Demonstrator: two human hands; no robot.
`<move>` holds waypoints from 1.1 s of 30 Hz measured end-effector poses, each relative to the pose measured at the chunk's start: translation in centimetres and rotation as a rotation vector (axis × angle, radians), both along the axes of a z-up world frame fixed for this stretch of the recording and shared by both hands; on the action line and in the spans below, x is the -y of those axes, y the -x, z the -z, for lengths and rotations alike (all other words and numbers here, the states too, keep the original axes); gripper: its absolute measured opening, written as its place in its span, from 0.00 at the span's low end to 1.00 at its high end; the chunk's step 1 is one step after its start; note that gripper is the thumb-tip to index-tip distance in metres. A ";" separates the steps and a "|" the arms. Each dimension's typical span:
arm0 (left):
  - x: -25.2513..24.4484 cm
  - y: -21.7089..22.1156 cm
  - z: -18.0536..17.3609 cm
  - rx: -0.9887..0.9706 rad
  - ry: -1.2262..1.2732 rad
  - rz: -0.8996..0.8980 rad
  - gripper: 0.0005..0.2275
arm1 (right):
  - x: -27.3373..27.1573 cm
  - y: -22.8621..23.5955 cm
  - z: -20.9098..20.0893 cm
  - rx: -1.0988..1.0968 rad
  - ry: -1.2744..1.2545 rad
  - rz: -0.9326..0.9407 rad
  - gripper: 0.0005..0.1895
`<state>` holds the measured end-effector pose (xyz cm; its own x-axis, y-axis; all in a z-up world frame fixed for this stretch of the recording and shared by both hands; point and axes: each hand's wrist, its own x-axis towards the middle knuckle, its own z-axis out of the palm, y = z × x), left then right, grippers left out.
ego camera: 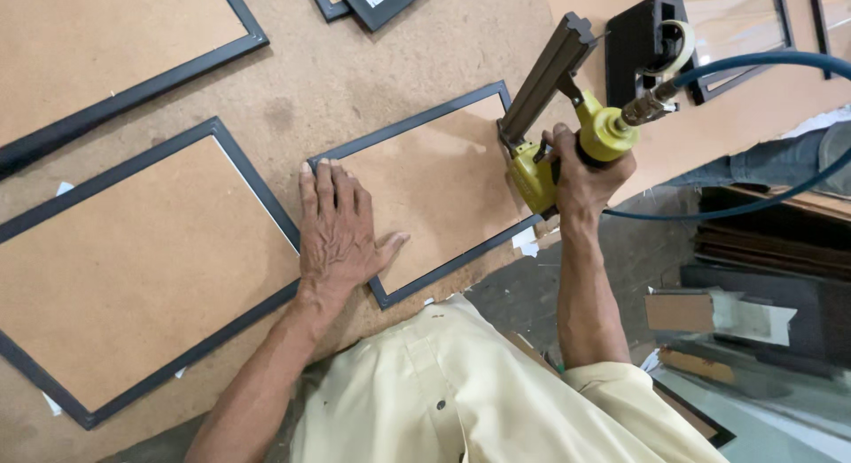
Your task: The person uses a pneumatic nail gun to attach black frames to brown backing boards on a workbench. They repeatedly position each frame, fire the nail gun along the edges, and move the completed unit aside. A second person is visible in the background working on similar frames.
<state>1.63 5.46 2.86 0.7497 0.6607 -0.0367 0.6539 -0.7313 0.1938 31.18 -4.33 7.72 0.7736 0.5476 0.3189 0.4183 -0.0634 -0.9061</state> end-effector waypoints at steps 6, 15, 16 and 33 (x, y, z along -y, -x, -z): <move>-1.1 -7.6 -0.9 -0.126 -0.005 0.243 0.37 | -2.1 0.2 0.5 0.028 0.056 0.018 0.09; -2.3 -12.6 4.1 0.078 0.075 0.302 0.38 | -3.3 -0.3 0.5 0.098 0.134 0.048 0.08; -2.5 -12.5 4.0 0.080 0.081 0.303 0.38 | -3.4 -0.3 0.5 0.103 0.152 0.063 0.08; -4.2 -3.8 2.0 0.082 0.158 0.172 0.43 | -3.3 9.7 0.3 -0.028 0.026 0.075 0.08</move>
<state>5.45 9.67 0.83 0.8556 0.5136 -0.0638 0.4995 -0.7873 0.3616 21.49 -0.98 7.45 0.8215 0.4954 0.2824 0.3856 -0.1178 -0.9151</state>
